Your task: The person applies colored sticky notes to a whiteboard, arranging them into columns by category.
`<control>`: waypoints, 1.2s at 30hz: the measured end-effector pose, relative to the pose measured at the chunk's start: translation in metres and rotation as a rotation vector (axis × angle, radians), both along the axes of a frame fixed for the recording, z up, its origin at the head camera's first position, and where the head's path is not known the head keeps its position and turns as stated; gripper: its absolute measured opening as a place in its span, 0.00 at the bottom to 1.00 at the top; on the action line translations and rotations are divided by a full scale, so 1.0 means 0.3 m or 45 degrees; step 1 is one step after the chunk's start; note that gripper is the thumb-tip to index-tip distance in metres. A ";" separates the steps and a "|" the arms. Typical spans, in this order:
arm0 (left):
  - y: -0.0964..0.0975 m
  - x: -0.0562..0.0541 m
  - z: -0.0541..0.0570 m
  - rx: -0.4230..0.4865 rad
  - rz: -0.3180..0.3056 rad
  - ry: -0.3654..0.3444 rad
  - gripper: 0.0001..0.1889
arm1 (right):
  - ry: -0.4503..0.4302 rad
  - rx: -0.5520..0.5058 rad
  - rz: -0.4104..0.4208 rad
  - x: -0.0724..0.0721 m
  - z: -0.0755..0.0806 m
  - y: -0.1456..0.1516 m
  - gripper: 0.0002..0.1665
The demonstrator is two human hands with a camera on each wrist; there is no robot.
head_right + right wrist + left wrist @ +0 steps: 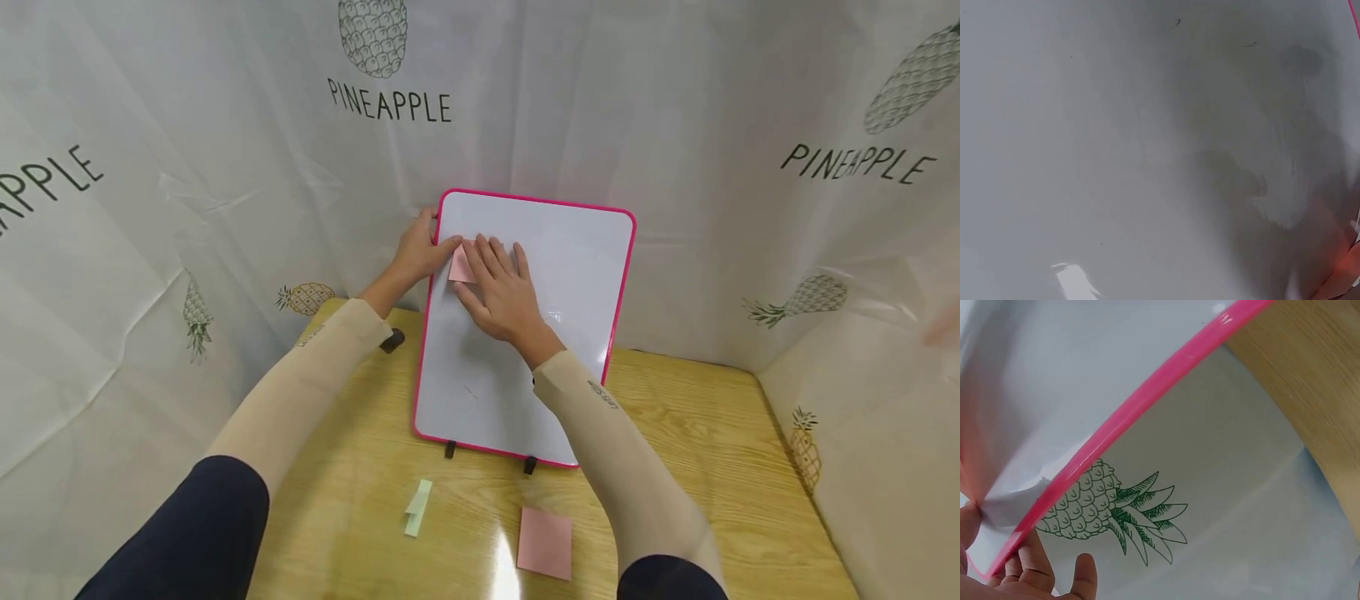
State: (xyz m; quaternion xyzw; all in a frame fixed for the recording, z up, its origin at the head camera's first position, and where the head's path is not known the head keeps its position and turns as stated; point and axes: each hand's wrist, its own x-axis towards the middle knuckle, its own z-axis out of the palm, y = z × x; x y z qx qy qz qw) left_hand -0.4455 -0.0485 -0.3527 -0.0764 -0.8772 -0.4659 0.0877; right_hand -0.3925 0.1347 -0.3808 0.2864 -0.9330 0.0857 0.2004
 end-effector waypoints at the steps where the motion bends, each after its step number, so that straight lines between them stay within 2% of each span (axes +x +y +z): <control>1: 0.001 0.002 0.003 -0.001 0.001 -0.001 0.36 | -0.014 0.014 -0.011 0.000 0.003 0.000 0.41; 11: -0.002 -0.002 0.018 -0.008 -0.001 0.001 0.35 | -0.066 0.133 -0.078 0.004 0.002 0.029 0.44; 24: 0.003 0.005 0.014 0.019 0.005 0.009 0.34 | -0.073 -0.003 -0.102 0.029 -0.007 0.071 0.50; 29: -0.003 0.018 -0.013 0.029 -0.024 0.032 0.32 | -0.009 -0.037 -0.039 0.058 -0.022 0.093 0.47; 36: -0.063 0.059 -0.087 0.024 -0.028 0.039 0.31 | 0.079 -0.035 0.039 0.120 -0.061 0.117 0.45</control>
